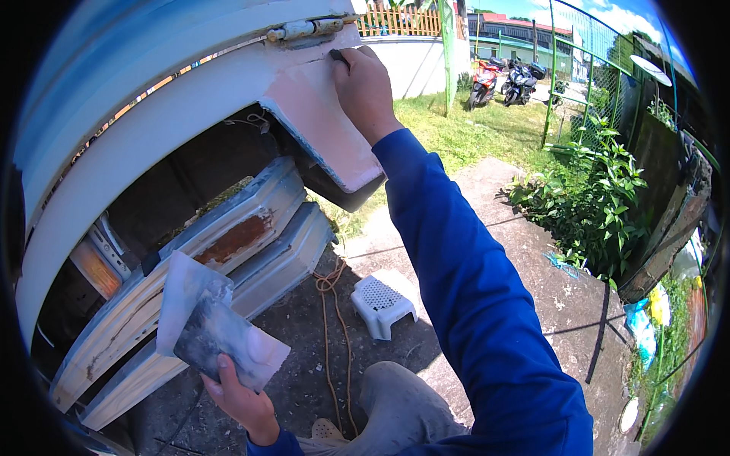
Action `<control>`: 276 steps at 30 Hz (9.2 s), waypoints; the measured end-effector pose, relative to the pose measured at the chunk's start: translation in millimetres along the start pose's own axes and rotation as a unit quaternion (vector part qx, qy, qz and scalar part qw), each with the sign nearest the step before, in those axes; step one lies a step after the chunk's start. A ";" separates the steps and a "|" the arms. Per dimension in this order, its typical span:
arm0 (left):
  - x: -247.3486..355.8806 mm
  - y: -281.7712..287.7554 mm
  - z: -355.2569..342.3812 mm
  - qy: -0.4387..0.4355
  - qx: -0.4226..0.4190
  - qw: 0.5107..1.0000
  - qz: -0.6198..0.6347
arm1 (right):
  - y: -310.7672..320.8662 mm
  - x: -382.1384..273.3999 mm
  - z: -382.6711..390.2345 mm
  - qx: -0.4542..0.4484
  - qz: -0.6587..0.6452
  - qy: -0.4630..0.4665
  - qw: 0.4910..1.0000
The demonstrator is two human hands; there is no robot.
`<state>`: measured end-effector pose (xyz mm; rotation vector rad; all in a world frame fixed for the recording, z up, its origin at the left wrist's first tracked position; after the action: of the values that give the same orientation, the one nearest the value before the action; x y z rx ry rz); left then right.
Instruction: The person sands a white vehicle bumper using sandpaper, then applies a white substance from a can onto the sandpaper using a putty knife. The person continues sanding the bumper surface while seated on a small stool.
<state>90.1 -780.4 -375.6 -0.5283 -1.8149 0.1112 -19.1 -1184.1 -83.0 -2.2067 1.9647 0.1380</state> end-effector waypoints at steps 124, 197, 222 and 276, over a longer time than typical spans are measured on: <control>32.3 44.4 -12.6 -0.131 0.137 0.980 -0.065 | 4.1 31.7 27.1 0.044 -0.334 -0.346 0.876; 29.2 33.6 -5.1 -0.121 0.133 0.981 -0.069 | -16.9 -37.9 1.1 0.062 0.023 -0.010 0.998; 24.0 46.8 -10.2 -0.100 0.123 0.985 -0.070 | -29.4 -57.3 13.3 -0.231 0.196 0.380 0.874; 26.9 31.0 -4.0 -0.098 0.114 0.988 -0.045 | -8.0 12.6 5.1 0.051 -0.012 -0.139 0.989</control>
<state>97.2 -742.6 -360.9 -0.2811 -1.9820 0.3149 -9.3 -1194.5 -89.7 -2.0226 1.7552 0.3160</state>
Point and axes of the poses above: each hand's wrist, its own z-axis away from the middle knuckle, its own y-axis out of the back of the hand, x = y × z, the point moved 10 cm from there along -z, towards the middle knuckle, and after that the axes turned 10 degrees about -z, right-handed, at the moved point
